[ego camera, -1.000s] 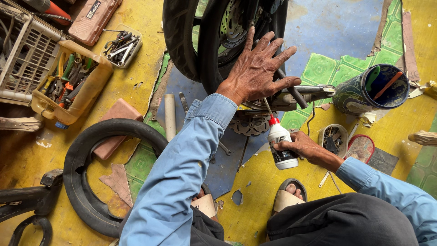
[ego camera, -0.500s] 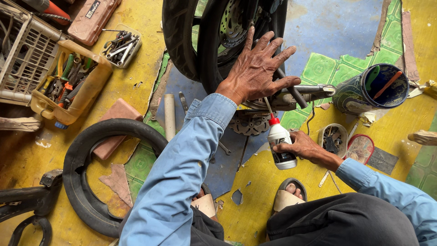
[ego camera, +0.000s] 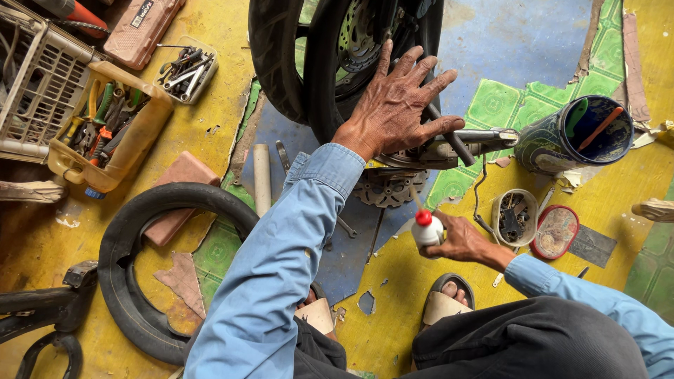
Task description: The person works on a motorcycle wheel mounted on a stand, repeatedly applying liquid from a small bottle to the hub area and manipulating the wheel with both hands. The person briefly walks away to retrieve a tool from a toolbox before returning to continue the task.
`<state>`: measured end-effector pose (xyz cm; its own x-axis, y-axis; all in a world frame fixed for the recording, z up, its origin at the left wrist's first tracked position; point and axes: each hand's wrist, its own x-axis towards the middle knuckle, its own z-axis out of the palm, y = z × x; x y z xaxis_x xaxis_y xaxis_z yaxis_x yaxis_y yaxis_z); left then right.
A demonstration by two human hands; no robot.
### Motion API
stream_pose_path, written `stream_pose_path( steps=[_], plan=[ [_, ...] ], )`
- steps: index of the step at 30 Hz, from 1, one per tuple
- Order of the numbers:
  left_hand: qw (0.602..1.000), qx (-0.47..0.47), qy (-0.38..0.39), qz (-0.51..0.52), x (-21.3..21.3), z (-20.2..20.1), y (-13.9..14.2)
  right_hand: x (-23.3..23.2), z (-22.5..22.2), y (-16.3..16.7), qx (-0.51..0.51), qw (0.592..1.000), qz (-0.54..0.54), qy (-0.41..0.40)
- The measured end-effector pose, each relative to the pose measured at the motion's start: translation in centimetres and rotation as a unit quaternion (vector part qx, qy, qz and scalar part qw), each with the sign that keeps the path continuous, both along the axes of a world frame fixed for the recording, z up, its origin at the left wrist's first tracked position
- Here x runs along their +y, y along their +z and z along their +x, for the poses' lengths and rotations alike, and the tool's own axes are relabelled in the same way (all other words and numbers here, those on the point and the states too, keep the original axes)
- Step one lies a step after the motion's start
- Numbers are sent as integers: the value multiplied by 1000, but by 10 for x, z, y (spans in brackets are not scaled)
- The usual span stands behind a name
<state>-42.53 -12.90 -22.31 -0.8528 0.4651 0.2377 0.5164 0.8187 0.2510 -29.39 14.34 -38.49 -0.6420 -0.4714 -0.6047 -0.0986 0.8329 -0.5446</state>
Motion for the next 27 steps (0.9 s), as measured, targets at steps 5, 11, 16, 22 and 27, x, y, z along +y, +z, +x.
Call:
stream_pose_path(
  steps=[5,11,16,22,27],
  plan=[
    [1000,3,4,3,0,3,0,-4,14,-7,16,996,-43,82],
    [1000,2,4,-1,-1,3,0,-5,23,-2,7,989,-64,136],
    [1000,-6,6,2,0,1,1,1,15,6,61,967,-49,242],
    [1000,2,-3,2,0,-1,2,21,-37,70,61,982,6,180],
    [1000,-3,-5,7,1,-3,1,17,-82,168,273,958,60,-60]
  ],
)
